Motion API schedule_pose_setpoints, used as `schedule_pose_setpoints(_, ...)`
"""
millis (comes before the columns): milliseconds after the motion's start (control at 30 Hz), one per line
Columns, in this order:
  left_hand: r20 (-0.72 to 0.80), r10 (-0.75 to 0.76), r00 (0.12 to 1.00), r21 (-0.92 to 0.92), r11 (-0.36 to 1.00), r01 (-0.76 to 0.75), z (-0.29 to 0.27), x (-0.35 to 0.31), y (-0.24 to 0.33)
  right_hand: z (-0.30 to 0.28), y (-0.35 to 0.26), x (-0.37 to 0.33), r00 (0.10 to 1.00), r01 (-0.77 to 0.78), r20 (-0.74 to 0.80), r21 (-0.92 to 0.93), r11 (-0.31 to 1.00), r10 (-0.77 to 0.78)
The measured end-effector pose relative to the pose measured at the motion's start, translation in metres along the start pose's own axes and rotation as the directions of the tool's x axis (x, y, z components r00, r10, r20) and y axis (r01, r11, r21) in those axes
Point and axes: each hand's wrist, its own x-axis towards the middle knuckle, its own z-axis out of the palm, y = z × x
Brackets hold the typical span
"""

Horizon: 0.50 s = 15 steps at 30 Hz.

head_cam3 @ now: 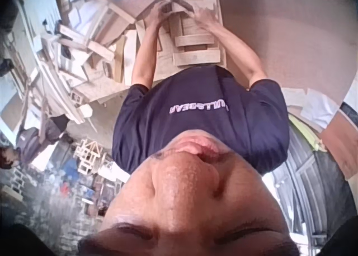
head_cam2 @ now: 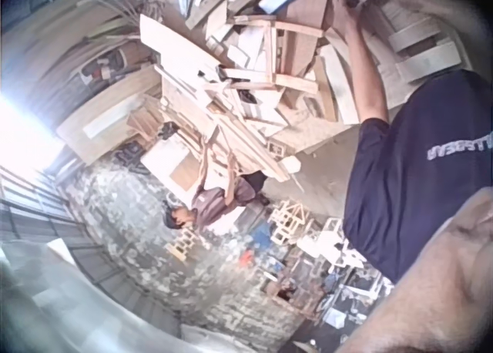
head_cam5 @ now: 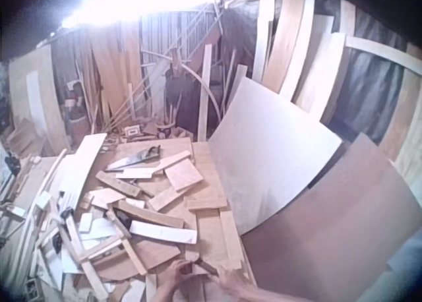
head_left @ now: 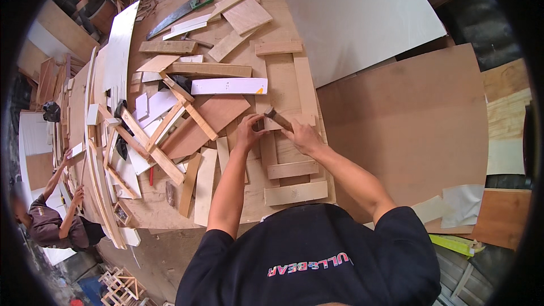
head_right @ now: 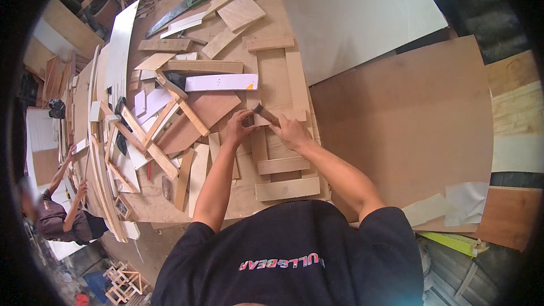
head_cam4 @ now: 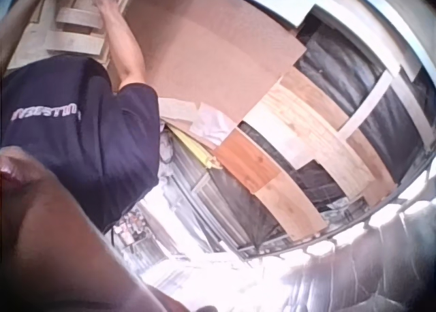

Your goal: The person assembles a small wooden ladder by nailing slats onto parallel rails using a hammer. They pick up nails from a box, position the slats, and hammer them into place.

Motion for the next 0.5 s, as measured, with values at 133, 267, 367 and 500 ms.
schedule_pose_setpoints(133, -0.018, -0.011, 1.0, -0.023, 1.0, 0.011, 0.001, 0.012, 0.009, 0.014, 0.007, -0.004, 0.984, 0.072, -0.169, 0.136, 0.988, -0.048)
schedule_pose_setpoints(267, -0.03, 0.006, 1.0, -0.036, 0.999, -0.007, 0.006, 0.003, -0.008, 0.014, 0.0, -0.007, 0.999, -0.021, 0.043, 0.021, 1.0, 0.02)
schedule_pose_setpoints(367, -0.031, -0.002, 1.0, 0.014, 1.0, 0.002, 0.007, 0.003, -0.008, 0.009, -0.011, -0.014, 0.998, -0.008, -0.06, 0.161, 0.987, 0.018)
schedule_pose_setpoints(500, -0.005, -0.01, 1.0, -0.032, 0.999, 0.01, 0.008, 0.006, 0.001, 0.011, 0.0, -0.016, 0.986, -0.154, 0.077, 0.04, 0.987, 0.15)
